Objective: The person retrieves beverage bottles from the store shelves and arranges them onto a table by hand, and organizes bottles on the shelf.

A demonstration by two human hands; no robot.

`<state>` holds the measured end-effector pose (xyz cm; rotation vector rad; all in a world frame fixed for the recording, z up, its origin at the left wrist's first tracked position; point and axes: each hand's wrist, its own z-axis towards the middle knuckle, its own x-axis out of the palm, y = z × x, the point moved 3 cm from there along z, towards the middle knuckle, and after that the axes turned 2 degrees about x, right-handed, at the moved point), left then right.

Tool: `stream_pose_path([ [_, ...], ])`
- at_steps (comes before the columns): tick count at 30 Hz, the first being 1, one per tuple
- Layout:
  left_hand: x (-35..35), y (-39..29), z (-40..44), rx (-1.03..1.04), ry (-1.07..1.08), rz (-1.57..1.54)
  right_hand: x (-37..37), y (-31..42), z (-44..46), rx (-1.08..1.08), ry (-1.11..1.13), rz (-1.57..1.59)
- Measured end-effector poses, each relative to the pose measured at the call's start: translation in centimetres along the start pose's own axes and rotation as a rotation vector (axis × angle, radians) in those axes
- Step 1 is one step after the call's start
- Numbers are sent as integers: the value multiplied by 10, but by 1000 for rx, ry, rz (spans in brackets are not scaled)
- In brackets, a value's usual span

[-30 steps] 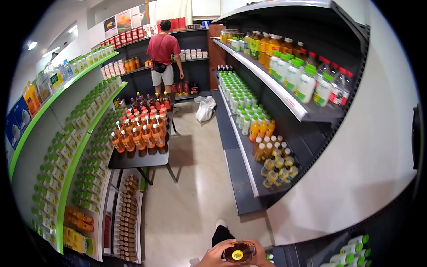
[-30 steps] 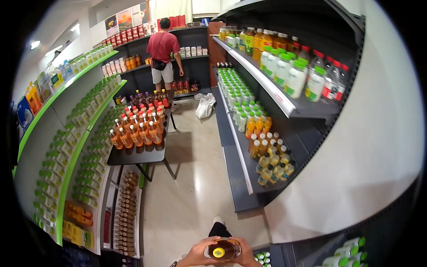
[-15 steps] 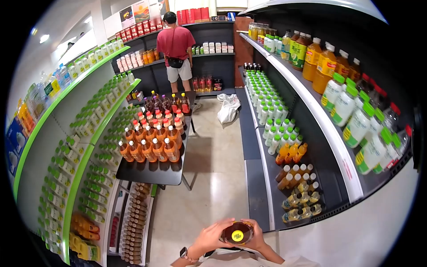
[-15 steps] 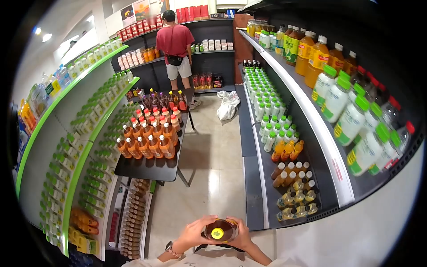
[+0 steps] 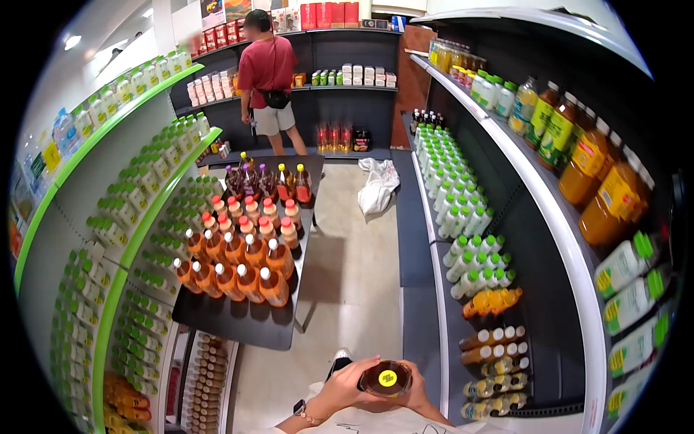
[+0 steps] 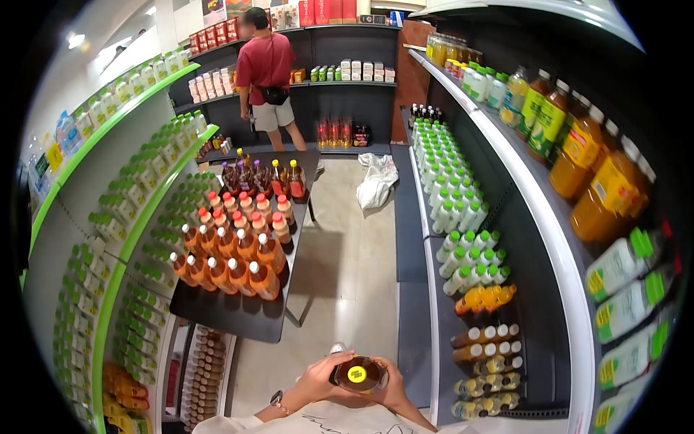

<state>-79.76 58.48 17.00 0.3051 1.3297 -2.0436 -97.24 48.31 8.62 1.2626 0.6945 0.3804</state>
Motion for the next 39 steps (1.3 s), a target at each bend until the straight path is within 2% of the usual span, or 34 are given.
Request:
stream_pose_path([
  [4, -32, 44, 75, 100, -54, -20, 7, -8, 93, -65, -21, 29],
  [7, -49, 74, 112, 92, -45, -17, 13, -3, 145, -78, -11, 9],
  [21, -63, 165, 186, -116, -3, -36, 30, -34, 253, 52, 66, 85],
  [29, -70, 238, 285, -134, 41, -28, 21, -67, 369, 79, 83, 156],
  [32, -74, 262, 342, -163, 142, -22, 13, -78, 426, 73, 55, 247],
  [36, -108, 269, 445, 66, 244, 100, -3, -78, 511, 38, 11, 256],
  [37, -122, 257, 475, 179, 180, 131, -8, -84, 529, 30, -2, 236],
  [39, -138, 229, 531, 427, 101, 113, -9, -63, 563, 133, 0, 507],
])
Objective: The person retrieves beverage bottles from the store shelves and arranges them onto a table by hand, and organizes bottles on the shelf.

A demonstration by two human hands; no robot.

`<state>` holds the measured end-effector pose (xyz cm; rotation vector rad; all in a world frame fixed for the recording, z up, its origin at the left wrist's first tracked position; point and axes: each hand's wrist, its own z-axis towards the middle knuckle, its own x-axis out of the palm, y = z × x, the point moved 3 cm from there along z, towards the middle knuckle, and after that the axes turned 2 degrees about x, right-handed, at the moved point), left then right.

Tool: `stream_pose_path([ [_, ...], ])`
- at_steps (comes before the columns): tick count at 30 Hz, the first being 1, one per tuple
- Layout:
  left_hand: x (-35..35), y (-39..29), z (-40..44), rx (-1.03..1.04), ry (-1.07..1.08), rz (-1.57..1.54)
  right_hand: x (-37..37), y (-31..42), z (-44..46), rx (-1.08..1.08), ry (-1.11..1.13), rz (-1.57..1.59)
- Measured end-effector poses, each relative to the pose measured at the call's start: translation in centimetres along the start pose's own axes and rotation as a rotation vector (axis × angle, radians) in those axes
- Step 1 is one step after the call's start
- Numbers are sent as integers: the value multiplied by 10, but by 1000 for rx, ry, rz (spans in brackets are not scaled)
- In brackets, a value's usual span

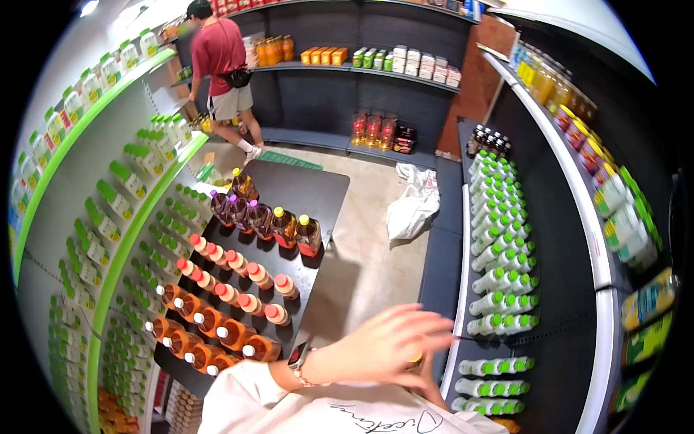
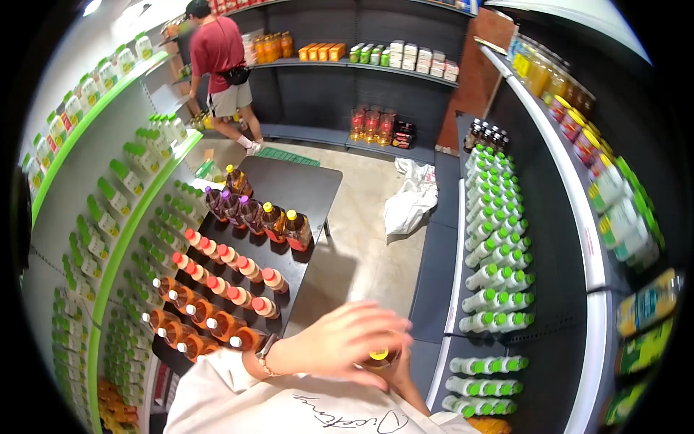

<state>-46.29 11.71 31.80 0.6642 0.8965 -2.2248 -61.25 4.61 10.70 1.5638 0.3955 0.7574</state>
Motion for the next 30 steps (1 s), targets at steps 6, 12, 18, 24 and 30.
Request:
stream_pose_path([
  [6, -60, -40, 89, 662, -290, 193, -21, -9, 81, -24, 152, -187],
  [12, -72, 36, 57, 501, -401, 113, 4, -3, 134, 37, 213, 12],
  [18, -98, 185, 28, -154, -246, 105, 71, 29, 237, -43, 556, -123],
  [24, -115, 312, -28, -467, 31, 366, 125, -7, 339, 7, 610, -373],
  [30, -164, 377, -60, -600, -103, 489, 182, -75, 459, 20, 819, -315],
])
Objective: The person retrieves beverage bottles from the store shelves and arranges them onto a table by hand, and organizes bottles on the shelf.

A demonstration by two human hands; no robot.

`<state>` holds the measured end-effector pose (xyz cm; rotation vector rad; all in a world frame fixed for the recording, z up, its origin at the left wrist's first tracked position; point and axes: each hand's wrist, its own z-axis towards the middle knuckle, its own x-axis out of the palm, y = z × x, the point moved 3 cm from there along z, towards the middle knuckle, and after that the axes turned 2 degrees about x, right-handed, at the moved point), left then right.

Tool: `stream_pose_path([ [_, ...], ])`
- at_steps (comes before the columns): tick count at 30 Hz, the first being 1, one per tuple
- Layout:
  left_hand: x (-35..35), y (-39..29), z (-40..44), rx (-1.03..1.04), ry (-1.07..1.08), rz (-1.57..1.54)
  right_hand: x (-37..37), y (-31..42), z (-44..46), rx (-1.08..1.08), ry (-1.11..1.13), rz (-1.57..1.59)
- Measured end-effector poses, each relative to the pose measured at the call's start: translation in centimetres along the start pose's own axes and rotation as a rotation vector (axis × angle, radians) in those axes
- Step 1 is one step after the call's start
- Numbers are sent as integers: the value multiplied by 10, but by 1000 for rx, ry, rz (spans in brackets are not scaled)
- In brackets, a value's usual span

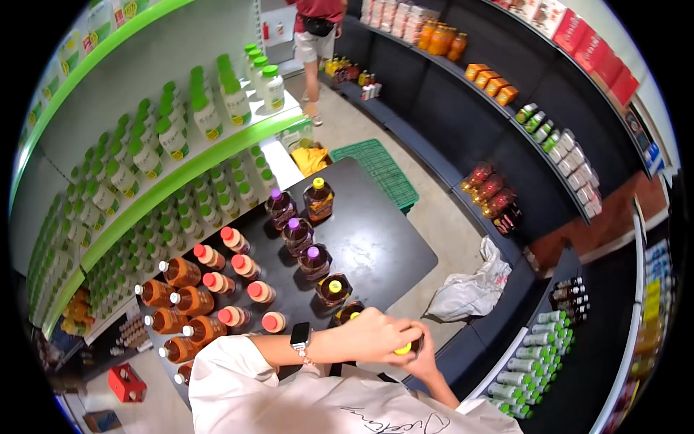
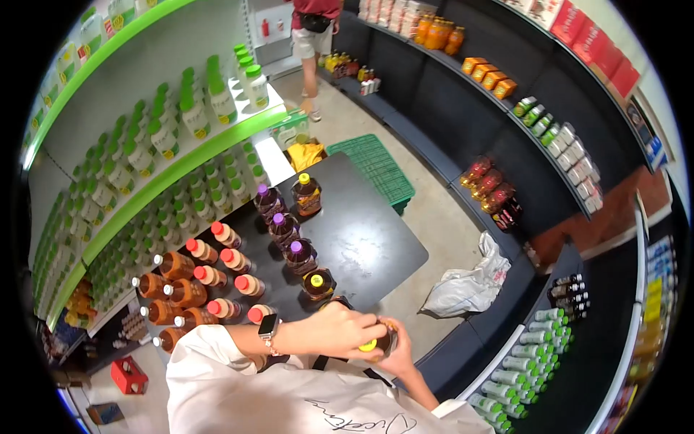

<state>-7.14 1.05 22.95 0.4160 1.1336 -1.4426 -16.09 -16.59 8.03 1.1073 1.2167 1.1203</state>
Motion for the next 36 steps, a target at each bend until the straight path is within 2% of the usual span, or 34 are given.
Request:
stream_pose_path([
  [6, -19, 73, 9, -237, -84, 93, 11, -4, 113, -60, 121, -154],
  [10, -14, 125, 5, -371, -30, 149, 30, -10, 175, 17, 256, -209],
  [11, -6, 143, 1, -391, -36, 170, 34, -26, 191, 26, 296, -202],
  [12, 3, 159, -2, -413, -46, 187, 42, -54, 205, 48, 342, -54],
  [13, 9, 174, -3, -485, 22, 197, 47, -79, 221, 44, 385, -120],
  [15, 26, 207, -11, -586, 22, 184, 53, -86, 258, 82, 536, -204],
  [16, 31, 223, -15, -619, 25, 194, 55, -101, 276, 44, 628, -114],
  [18, 35, 248, -19, -700, 41, 206, 47, -124, 323, 87, 813, -347],
  [19, 38, 259, -20, -740, 33, 228, 47, -125, 349, 21, 865, -432],
  [22, 44, 291, -24, -874, 41, 272, 66, -136, 418, 110, 726, -266],
  [24, 46, 310, -25, -939, 50, 312, 98, -117, 455, 88, 697, -380],
  [27, 52, 332, -30, -964, 53, 332, 149, -118, 490, -314, 687, -466],
  [28, 52, 338, -32, -980, 38, 327, 162, -115, 493, -228, 725, -634],
  [30, 50, 347, -34, -1011, 3, 329, 186, -124, 501, -181, 758, -706],
  [31, 46, 355, -36, -1035, 7, 341, 190, -125, 507, -170, 819, -642],
  [36, 48, 373, -34, -1127, 31, 333, 200, -134, 519, -242, 748, -632],
])
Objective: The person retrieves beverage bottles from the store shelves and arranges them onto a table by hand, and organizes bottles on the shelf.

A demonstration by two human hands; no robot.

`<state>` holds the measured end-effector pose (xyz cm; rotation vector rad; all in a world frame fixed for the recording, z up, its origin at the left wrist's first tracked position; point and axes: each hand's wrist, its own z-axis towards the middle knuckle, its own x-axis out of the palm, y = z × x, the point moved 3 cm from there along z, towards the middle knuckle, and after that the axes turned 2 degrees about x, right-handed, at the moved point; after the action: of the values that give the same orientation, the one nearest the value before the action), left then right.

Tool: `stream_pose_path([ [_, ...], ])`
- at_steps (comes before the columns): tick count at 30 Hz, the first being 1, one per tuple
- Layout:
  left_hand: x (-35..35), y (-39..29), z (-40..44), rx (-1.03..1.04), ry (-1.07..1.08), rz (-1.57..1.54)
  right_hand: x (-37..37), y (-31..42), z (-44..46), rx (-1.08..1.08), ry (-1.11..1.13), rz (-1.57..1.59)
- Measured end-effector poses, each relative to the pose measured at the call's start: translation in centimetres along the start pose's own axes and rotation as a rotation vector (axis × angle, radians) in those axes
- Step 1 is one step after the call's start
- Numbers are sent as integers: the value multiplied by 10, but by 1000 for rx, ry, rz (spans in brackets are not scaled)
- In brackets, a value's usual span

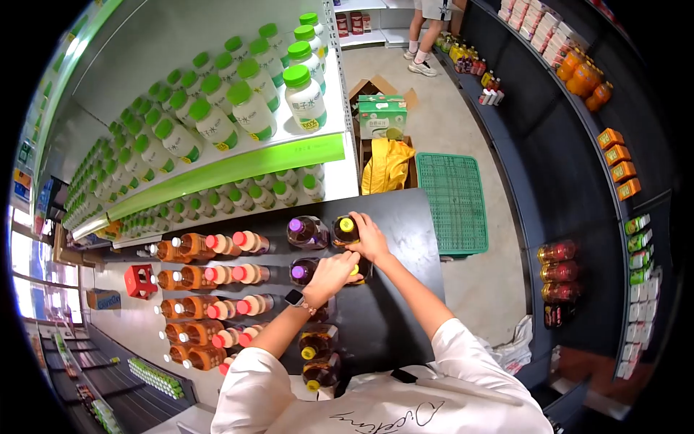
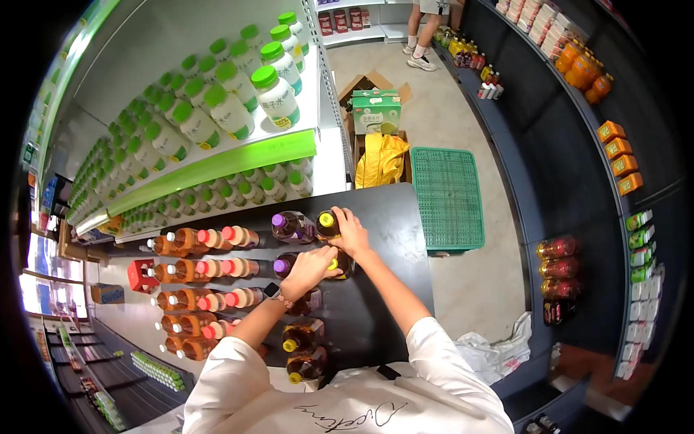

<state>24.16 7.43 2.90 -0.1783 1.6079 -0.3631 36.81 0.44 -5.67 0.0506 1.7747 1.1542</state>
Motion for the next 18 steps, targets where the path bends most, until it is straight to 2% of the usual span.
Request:
stream_pose_path([
  [5, 0, 4, 7, -92, -20, -1, -2, -4, 21, -54, 1, 42],
  [8, 15, 14, 6, -15, -134, -6, 3, -13, 26, -174, -19, 110],
  [10, 11, 8, 11, -93, -47, -3, -5, -9, 17, -51, 43, 43],
  [12, 6, 2, 10, -139, -21, 9, -16, -10, -5, 15, 29, 165],
  [14, 5, -3, 4, -236, 1, -70, -15, -31, -36, -104, -154, 305],
  [16, -2, -16, -10, -331, -40, -144, -5, -62, -86, 105, -158, 370],
  [18, -17, -48, -39, -424, -129, -206, 13, -102, -156, 181, -55, 244],
])
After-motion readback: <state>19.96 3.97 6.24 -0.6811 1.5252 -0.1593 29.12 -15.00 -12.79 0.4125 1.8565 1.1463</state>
